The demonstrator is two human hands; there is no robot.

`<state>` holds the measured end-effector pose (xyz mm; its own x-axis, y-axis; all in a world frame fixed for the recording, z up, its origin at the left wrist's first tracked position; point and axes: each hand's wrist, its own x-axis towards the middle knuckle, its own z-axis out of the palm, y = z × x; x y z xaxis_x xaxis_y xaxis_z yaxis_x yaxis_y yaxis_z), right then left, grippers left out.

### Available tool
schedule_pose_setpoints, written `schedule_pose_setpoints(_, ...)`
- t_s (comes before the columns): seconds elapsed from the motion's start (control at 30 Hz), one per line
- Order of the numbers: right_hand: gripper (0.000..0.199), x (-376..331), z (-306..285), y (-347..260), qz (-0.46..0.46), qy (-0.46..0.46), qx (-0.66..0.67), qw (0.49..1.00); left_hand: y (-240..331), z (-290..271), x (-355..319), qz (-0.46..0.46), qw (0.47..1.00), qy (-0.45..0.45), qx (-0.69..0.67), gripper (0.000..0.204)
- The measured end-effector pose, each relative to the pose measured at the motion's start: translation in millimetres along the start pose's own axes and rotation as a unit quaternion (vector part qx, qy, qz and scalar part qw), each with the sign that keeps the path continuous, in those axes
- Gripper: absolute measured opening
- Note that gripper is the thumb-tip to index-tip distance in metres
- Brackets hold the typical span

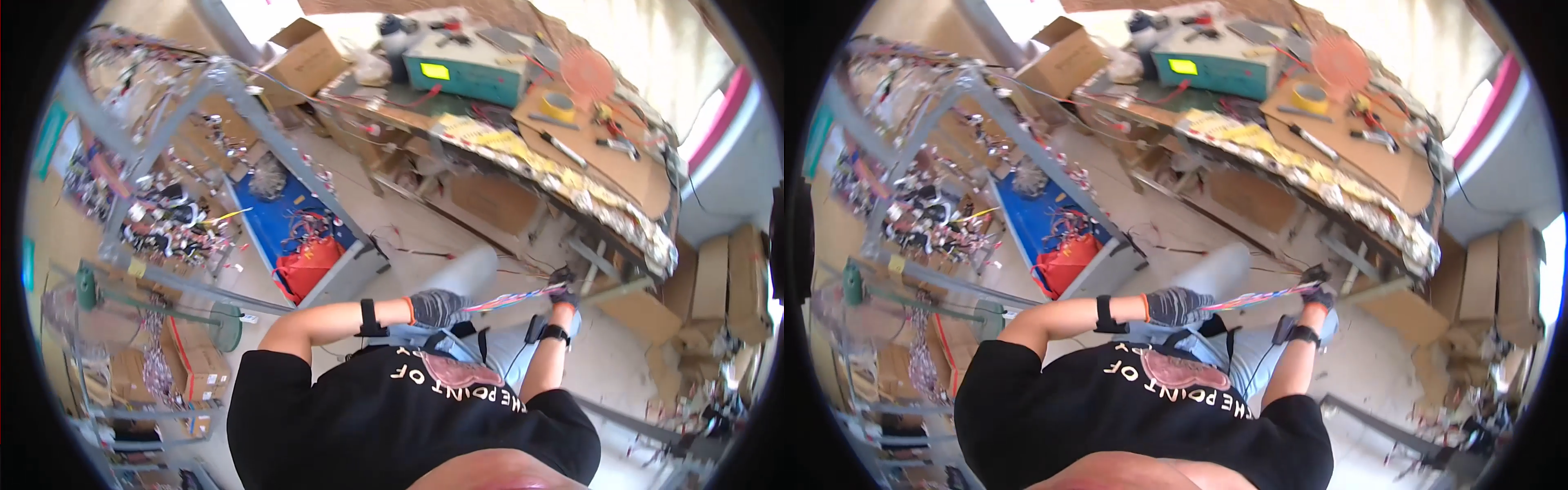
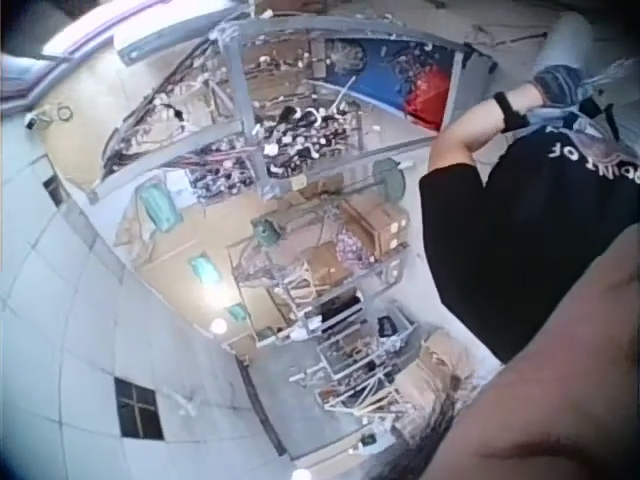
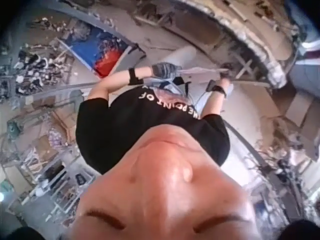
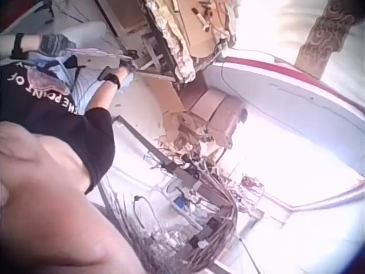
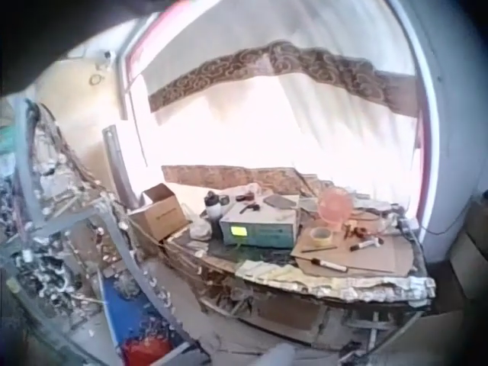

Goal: The recorder is connecting electrical wires to connectors on an assembly board in a factory.

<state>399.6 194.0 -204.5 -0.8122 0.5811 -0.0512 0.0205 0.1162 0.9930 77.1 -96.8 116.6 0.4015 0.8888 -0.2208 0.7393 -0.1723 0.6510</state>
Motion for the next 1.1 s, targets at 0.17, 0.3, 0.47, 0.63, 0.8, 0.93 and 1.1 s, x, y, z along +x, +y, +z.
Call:
schedule_pose_setpoints(0.17, 0.037, -127.2, -15.8, 102.3, -0.339, -0.293, -0.34, 0.827, 45.2, -46.6, -12.7, 0.145, 0.98, -0.063, -0.12, 0.028)
schedule_pose_setpoints(0.3, 0.047, -226.8, -40.7, 134.2, -0.417, -0.299, -0.446, 0.733, -4.4, -83.5, -31.7, 0.071, 0.984, -0.014, 0.16, 0.031)
schedule_pose_setpoints(0.47, 0.028, -308.5, -105.3, 141.6, -0.496, -0.264, -0.627, 0.539, -206.5, 61.9, -49.5, -0.074, 0.974, 0.212, 0.038, 0.033)
schedule_pose_setpoints(0.63, 0.024, -329.7, -221.6, 234.8, -0.609, -0.287, -0.65, 0.353, -241.4, 120.9, -39.8, -0.476, 0.682, 0.257, -0.492, 0.053)
schedule_pose_setpoints(0.8, 0.026, -279.2, -284.7, 295.6, -0.843, -0.248, -0.467, 0.096, -282.9, 113.7, -61.4, -0.241, 0.959, -0.133, 0.071, 0.046)
schedule_pose_setpoints(0.93, 0.029, -354.9, -271.9, 203.7, -0.759, -0.002, -0.651, 0.024, -309.8, 99.3, -61.1, -0.004, 0.895, -0.274, 0.352, 0.035)
schedule_pose_setpoints(1.1, 0.034, -353.7, -346.6, 153.9, -0.188, 0.539, -0.733, -0.369, -330.2, 76.0, -47.7, -0.179, 0.863, 0.066, -0.468, 0.021)
